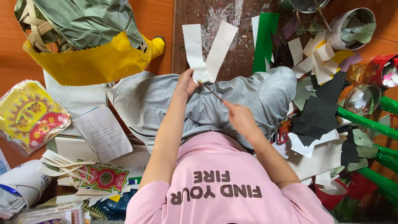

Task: Applying colored paper and glue to a bamboo frame to construct a traditional craft figure.

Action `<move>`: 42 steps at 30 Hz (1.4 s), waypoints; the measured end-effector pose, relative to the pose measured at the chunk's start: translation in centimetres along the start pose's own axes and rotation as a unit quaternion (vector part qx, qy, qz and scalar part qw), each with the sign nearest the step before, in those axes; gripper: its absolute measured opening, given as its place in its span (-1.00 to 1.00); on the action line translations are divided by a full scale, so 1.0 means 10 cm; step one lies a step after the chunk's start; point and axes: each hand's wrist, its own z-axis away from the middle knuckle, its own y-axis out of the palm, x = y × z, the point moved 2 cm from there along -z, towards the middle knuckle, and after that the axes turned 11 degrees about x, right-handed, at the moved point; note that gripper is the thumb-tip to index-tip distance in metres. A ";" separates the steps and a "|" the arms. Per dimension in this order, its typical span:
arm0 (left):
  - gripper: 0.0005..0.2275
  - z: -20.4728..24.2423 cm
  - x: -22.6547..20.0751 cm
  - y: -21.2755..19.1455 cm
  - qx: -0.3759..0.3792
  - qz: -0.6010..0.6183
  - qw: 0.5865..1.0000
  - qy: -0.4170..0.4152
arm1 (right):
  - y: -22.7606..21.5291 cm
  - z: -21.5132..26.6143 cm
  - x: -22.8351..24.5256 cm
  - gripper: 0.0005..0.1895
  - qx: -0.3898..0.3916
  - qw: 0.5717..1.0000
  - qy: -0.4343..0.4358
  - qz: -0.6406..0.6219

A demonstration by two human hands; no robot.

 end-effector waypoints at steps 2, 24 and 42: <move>-0.67 0.10 -0.05 0.20 -0.020 -0.002 1.000 0.005 | -0.06 0.04 -0.05 -0.60 0.000 1.000 0.022 0.006; -0.62 0.13 -0.04 0.09 -0.044 -0.067 0.997 -0.001 | 0.12 -1.52 -0.13 -0.53 -0.152 0.985 -0.007 0.078; -0.66 0.13 0.02 0.02 -0.045 -0.059 0.997 -0.012 | 0.09 -1.77 -0.11 -0.56 -0.171 0.984 0.025 0.052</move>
